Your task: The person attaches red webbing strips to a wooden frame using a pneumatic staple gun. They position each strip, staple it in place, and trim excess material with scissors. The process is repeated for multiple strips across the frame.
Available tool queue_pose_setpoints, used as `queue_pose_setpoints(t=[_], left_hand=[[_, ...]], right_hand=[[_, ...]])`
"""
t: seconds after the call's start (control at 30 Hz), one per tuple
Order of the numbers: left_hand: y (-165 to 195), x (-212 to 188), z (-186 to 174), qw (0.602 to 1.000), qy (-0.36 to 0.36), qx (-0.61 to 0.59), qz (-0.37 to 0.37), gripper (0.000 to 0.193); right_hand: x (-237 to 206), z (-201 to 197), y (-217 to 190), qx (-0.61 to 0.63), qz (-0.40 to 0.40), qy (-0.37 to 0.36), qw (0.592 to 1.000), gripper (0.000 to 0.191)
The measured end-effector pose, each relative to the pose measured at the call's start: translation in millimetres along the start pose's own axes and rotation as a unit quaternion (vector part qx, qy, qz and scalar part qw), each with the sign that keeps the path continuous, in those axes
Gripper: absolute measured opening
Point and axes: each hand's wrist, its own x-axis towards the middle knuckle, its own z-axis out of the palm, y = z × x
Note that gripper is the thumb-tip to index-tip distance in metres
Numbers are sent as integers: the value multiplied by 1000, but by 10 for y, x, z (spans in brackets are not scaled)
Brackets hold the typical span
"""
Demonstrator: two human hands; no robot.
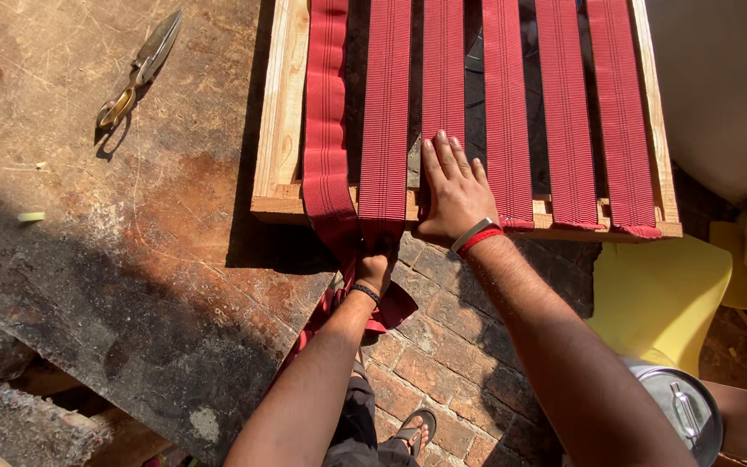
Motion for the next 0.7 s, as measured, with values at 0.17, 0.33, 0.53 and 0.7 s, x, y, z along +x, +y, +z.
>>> queue_pose_setpoints(t=[0.17,0.33,0.53,0.7], left_hand=[[301,16,-76,983,-46,112,140,32],[267,-12,-214,946,-148,259,125,25],[30,-39,-253,931,-131,341,18,21],[-10,-129,-249,948,-156,261,-89,21]], right_hand=[[-114,-199,-135,9,21,-49,999,148],[-194,-365,-49,135,1,-54,989,118],[109,-494,722,299,7,-13,954,61],[973,-886,1871,198,108,44,973,58]])
